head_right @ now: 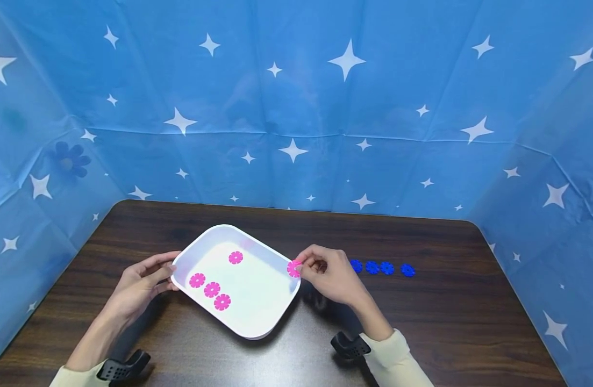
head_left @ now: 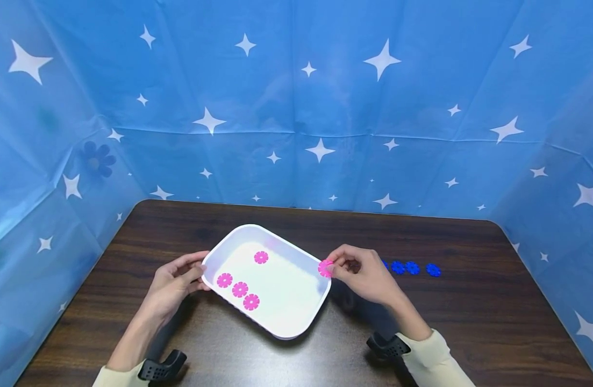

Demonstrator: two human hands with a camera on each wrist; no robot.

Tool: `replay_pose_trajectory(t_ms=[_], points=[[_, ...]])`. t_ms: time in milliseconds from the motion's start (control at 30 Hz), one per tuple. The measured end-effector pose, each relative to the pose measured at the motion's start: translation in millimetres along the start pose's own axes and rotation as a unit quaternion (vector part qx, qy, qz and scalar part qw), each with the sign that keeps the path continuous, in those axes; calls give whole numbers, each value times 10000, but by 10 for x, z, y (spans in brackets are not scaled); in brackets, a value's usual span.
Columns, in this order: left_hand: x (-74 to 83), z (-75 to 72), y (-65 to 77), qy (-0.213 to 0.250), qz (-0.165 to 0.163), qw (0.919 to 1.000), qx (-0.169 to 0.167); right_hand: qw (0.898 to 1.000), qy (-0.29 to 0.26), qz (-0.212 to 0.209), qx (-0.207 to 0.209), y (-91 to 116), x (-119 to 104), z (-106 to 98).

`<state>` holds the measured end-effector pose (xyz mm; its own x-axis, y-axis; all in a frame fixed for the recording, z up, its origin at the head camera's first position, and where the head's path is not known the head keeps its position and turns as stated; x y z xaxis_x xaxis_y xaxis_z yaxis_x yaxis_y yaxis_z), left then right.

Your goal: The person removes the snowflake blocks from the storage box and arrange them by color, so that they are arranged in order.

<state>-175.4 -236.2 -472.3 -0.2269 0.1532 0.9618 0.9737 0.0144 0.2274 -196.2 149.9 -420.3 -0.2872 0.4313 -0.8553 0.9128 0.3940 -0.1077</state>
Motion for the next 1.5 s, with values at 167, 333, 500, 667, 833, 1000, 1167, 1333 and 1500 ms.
replay_pose_trajectory(t_ms=[167, 333, 500, 667, 833, 1000, 1167, 1333, 1500], points=[[-15, 6, 2, 65, -27, 10000, -3, 9995, 99, 235, 183, 82, 175, -141], [-27, 15, -1, 60, -37, 10000, 2, 9980, 254, 470, 333, 169, 362, -243], [-26, 10, -9, -18, -36, 10000, 42, 9958, 455, 707, 357, 222, 525, -305], [-26, 9, -20, -2, -57, 10000, 44, 9913, 834, 1001, 172, 288, 646, -338], [-23, 10, -15, -4, -43, 10000, 30, 9843, 1496, 929, 155, 328, 721, -353], [-19, 13, -7, 12, -18, 10000, 13, 9830, 1531, 956, 337, 339, 745, -388], [-13, 14, -1, 2, -26, 10000, 22, 9820, 1580, 958, 381, 336, 735, -397], [-2, 12, 1, -34, -28, 10000, 28, 9819, 1586, 896, 524, 309, 657, -391], [6, 1, 8, -56, -48, 10000, 37, 9877, 1337, 646, 490, 235, 487, -355]])
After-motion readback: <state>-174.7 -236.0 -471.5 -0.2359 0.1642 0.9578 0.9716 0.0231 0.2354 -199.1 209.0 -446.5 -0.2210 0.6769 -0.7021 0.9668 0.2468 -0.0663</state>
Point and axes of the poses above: each hand's wrist, its own y-axis away from the middle knuckle, its own z-axis out of the palm, x = y × z, the point moved 5 cm from there along -y, towards the middle knuckle, and after that the axes turned 4 degrees about -y, right-handed, at the moved point
